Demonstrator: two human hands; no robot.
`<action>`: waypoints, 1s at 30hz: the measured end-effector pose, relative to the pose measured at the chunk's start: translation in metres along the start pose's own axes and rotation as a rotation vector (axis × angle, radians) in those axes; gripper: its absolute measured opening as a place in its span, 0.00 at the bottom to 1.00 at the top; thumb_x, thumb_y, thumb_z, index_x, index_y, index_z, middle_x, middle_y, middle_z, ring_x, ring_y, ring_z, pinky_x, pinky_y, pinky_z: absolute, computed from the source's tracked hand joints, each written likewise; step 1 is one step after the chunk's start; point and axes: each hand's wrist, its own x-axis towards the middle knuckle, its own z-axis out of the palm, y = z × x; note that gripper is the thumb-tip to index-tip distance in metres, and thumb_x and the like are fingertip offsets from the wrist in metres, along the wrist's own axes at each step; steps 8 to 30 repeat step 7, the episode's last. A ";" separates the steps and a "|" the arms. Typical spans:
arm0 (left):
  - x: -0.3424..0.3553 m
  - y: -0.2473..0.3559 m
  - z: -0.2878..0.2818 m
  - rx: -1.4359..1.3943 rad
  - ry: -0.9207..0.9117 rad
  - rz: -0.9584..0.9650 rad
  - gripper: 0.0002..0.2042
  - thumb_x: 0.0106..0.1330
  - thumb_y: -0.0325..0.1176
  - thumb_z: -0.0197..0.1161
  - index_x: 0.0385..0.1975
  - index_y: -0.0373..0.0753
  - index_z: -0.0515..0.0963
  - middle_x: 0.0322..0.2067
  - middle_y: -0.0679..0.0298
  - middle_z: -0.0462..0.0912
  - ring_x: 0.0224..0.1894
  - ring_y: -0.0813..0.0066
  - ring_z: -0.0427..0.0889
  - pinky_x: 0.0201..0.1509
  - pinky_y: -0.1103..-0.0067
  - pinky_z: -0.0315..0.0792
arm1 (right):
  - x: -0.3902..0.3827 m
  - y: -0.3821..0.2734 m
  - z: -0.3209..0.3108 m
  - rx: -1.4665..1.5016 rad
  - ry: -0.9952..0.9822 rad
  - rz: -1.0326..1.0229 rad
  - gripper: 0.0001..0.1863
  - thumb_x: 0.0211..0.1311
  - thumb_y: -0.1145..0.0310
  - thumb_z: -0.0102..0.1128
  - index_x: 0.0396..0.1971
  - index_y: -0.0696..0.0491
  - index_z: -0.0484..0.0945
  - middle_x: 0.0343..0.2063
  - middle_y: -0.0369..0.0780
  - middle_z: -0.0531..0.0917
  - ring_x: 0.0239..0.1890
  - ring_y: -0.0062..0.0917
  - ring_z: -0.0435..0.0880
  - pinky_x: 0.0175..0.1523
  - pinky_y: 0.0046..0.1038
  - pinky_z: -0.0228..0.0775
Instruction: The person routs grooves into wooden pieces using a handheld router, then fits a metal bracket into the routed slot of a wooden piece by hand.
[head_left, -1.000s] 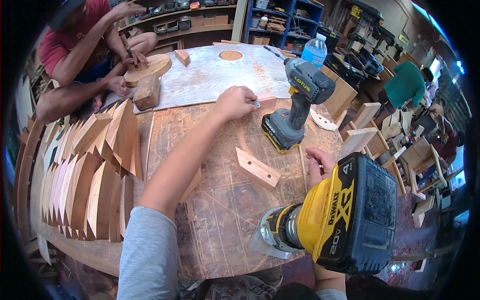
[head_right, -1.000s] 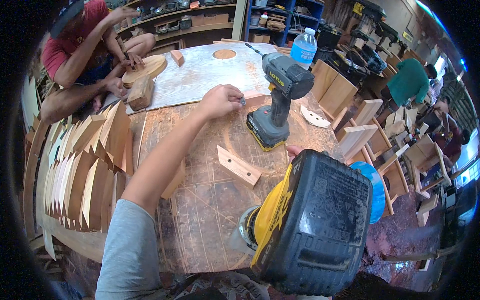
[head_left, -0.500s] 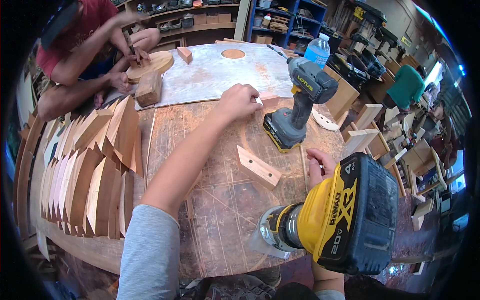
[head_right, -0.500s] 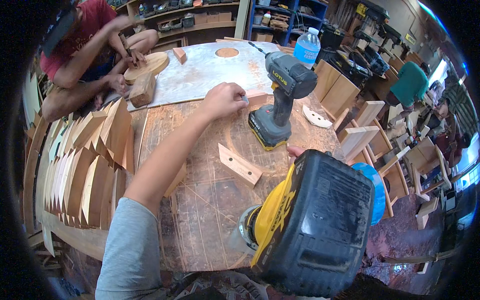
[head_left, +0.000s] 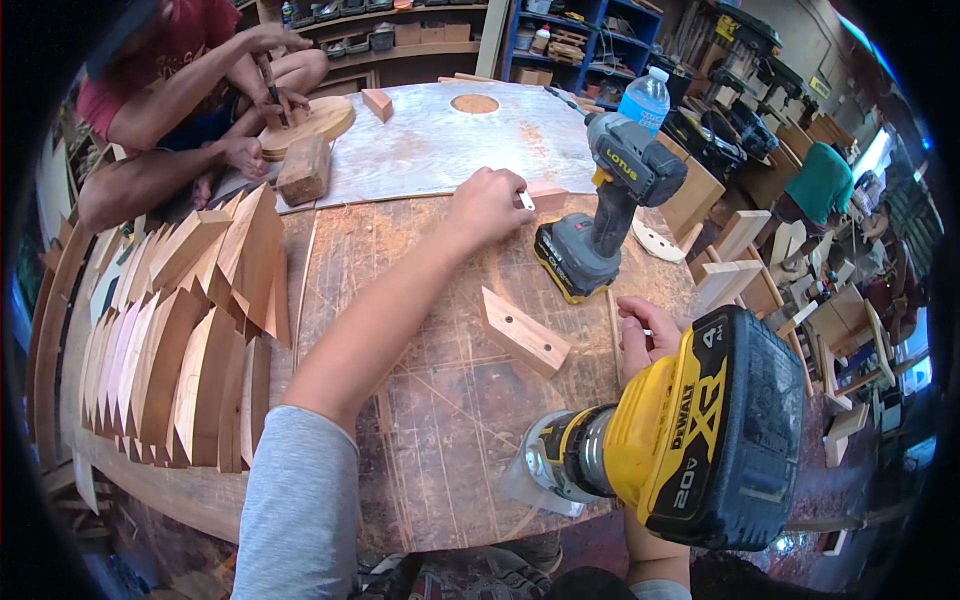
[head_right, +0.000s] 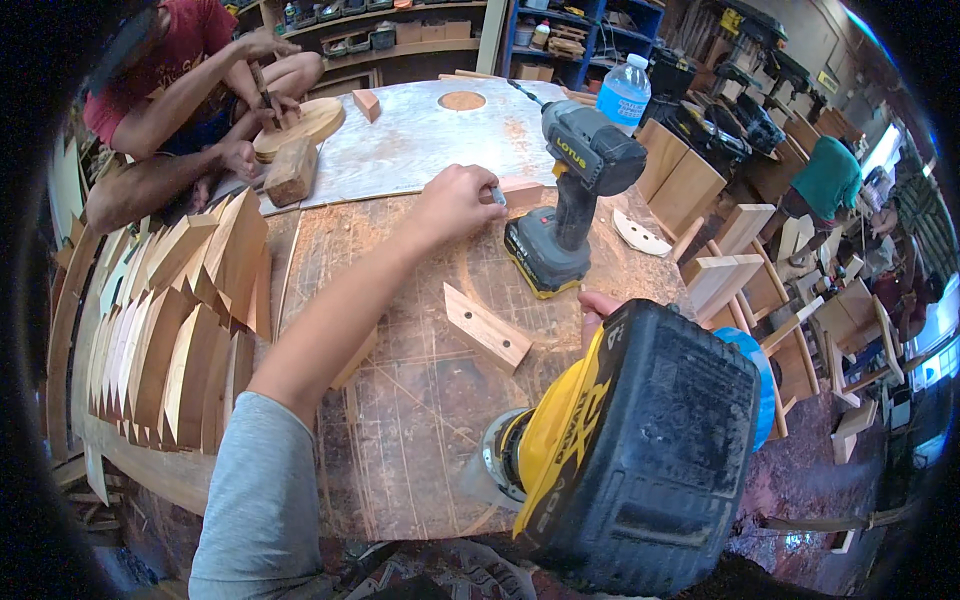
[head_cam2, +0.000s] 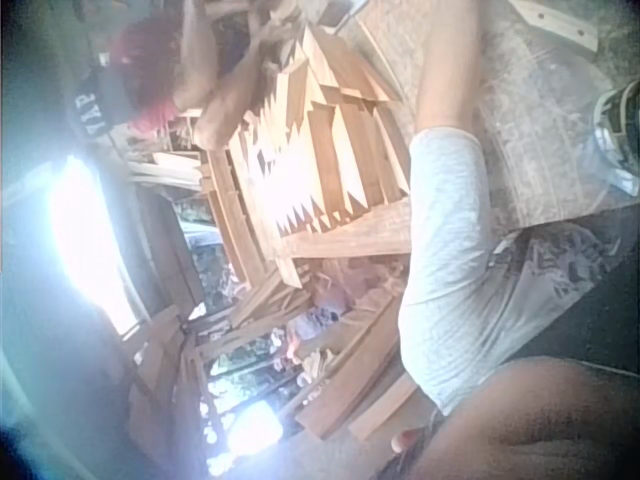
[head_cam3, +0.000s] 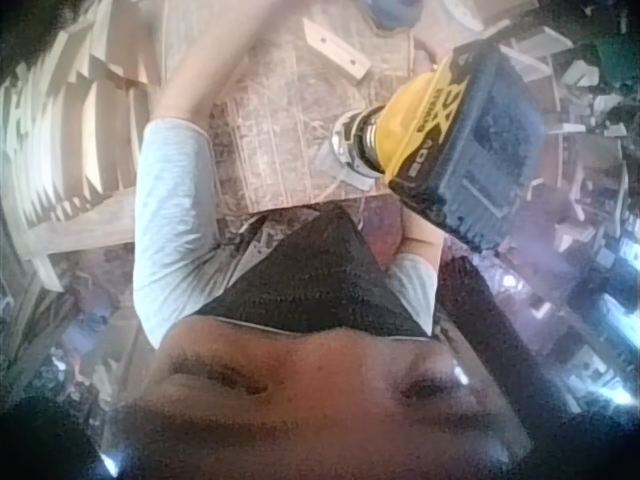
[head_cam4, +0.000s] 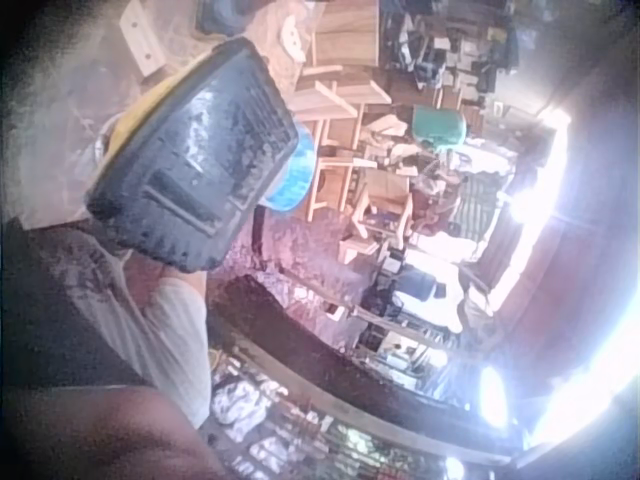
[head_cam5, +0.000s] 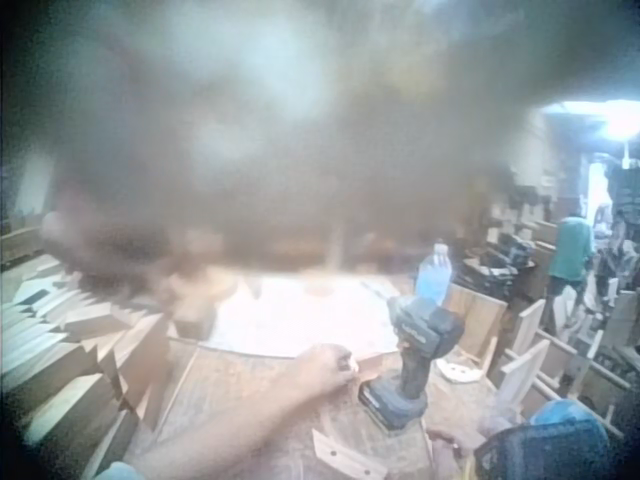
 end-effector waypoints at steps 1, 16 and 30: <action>0.000 0.000 0.002 0.001 -0.001 -0.001 0.15 0.53 0.42 0.74 0.34 0.37 0.87 0.37 0.56 0.88 0.44 0.54 0.85 0.52 0.63 0.79 | 0.000 -0.001 0.001 -0.007 0.003 0.005 0.10 0.70 0.75 0.58 0.47 0.55 0.84 0.38 0.37 0.86 0.37 0.18 0.83 0.44 0.20 0.76; 0.002 0.000 0.003 0.015 -0.025 -0.070 0.15 0.54 0.41 0.73 0.37 0.38 0.87 0.42 0.56 0.88 0.47 0.55 0.83 0.54 0.63 0.79 | 0.000 -0.003 0.000 -0.023 -0.005 0.026 0.10 0.71 0.75 0.58 0.47 0.53 0.85 0.38 0.37 0.87 0.38 0.19 0.84 0.45 0.21 0.76; 0.002 0.000 0.003 0.015 -0.025 -0.070 0.15 0.54 0.41 0.73 0.37 0.38 0.87 0.42 0.56 0.88 0.47 0.55 0.83 0.54 0.63 0.79 | 0.000 -0.003 0.000 -0.023 -0.005 0.026 0.10 0.71 0.75 0.58 0.47 0.53 0.85 0.38 0.37 0.87 0.38 0.19 0.84 0.45 0.21 0.76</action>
